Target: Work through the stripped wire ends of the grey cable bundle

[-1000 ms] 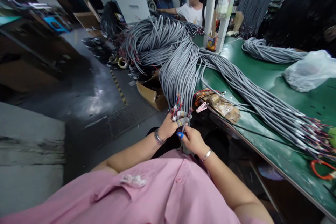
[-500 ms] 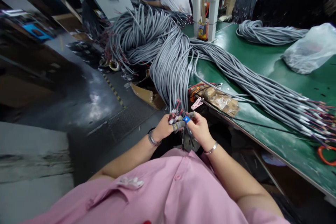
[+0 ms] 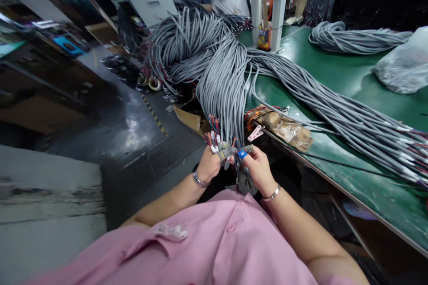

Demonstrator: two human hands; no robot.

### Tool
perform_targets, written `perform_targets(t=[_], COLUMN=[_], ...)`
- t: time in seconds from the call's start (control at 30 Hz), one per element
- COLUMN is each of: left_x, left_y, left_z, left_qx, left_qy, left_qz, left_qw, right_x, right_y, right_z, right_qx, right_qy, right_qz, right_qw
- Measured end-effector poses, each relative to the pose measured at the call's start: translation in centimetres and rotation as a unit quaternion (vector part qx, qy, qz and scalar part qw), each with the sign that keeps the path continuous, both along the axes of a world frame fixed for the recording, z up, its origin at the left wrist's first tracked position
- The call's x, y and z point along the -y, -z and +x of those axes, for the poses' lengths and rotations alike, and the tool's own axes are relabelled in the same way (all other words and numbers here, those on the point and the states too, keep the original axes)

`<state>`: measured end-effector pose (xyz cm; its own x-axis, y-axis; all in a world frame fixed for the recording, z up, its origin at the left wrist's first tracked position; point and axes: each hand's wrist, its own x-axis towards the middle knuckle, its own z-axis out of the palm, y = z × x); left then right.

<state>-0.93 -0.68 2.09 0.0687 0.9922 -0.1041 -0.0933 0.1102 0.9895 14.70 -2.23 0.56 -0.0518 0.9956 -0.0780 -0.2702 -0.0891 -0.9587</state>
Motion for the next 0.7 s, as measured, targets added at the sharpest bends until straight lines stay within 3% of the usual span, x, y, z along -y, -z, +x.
perform_targets(t=[0.27,0.47,0.7], left_x=[0.0,0.0,-0.3], left_y=[0.3,0.5,0.8], left_z=[0.3,0.3,0.4], left_qx=[-0.038,-0.051,-0.017], left_qy=[0.044,0.044,-0.013], left_qz=[0.037,0.036,0.002], left_qw=[0.998,0.997,1.0], right_x=[-0.5,-0.5,-0.3], right_y=[-1.6,-1.3,-0.2], right_z=[-0.3,-0.6,-0.6], right_qx=[-0.031,-0.052,-0.074], right_qy=[-0.057,-0.01,0.027], right_qz=[0.026,-0.011,-0.049], right_qw=[0.998,0.999,0.996])
